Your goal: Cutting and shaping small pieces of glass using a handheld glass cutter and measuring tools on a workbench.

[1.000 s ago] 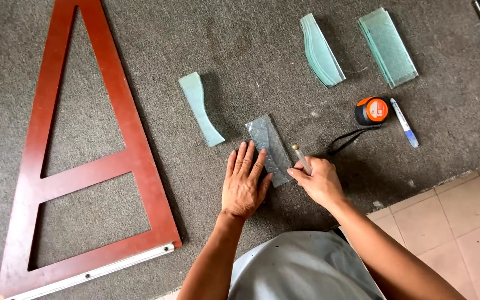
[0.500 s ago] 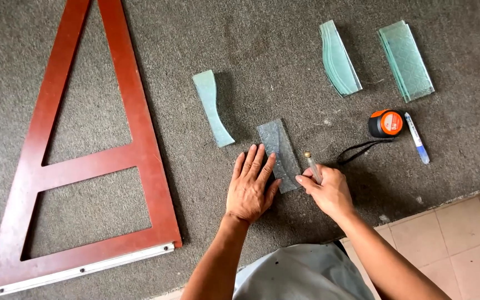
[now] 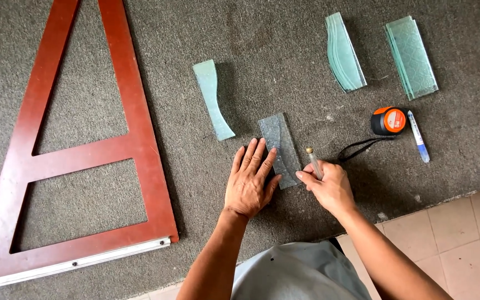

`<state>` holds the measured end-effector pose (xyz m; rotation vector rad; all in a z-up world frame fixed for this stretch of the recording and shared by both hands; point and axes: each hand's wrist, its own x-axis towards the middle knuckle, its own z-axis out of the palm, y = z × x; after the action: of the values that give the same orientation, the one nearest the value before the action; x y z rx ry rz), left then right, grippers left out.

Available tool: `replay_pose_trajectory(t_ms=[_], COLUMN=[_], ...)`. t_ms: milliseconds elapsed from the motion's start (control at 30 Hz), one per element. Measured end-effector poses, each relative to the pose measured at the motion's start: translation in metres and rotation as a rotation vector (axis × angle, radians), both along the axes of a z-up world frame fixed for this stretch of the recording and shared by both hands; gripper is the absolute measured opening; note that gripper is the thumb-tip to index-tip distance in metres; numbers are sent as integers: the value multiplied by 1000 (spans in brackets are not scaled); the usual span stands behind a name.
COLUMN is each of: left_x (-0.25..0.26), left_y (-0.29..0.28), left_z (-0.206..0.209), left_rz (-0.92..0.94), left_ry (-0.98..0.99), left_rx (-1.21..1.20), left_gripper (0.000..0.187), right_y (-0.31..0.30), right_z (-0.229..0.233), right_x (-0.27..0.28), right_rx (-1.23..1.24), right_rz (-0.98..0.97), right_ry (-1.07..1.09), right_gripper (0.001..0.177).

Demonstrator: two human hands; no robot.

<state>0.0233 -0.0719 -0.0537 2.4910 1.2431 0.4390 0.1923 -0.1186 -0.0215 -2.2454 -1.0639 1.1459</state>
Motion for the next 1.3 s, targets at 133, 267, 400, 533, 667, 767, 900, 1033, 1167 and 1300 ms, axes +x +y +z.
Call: replay_pose_trajectory(t_ms=[133,267,400,533,667,767,900,1033,1167,1300], left_x=[0,1,0,0,0,-1,-3,-5,-7,-7], left_y=[0,-1,-1,1,1,3,4,5,6,5], left_z=[1,2,4,4,5,8,9,9,9,7], left_rz=[-15,-22,-20,-19,-6,-1,4,6,20,14], left_ry=[43,53,30,23,-6,10,0,-16,-37,-46], left_rx=[-13,-28,-23,-13,-38,-45,-65,-81,-95,-97], left_gripper=[53,53,54,54,55,54,53,54,55,57], right_y=[0,0,9,21,41,59,71,78,83,85], right_z=[-2,1,27,52,61,56,56,46,38,34], right_x=[1,4,6,20,11,2,-8,-13,-11,-6], right_rx=[-14,-33,-27,268,469,563,609,625,620,640], right_rz=[-14,-5,-82,-26,-107,-113,11,120,233,383], right_ry=[8,23,6,-50,228,309,191,56,-33,-97], right_gripper=[14,15,24,42,37,15,4,7,6,1])
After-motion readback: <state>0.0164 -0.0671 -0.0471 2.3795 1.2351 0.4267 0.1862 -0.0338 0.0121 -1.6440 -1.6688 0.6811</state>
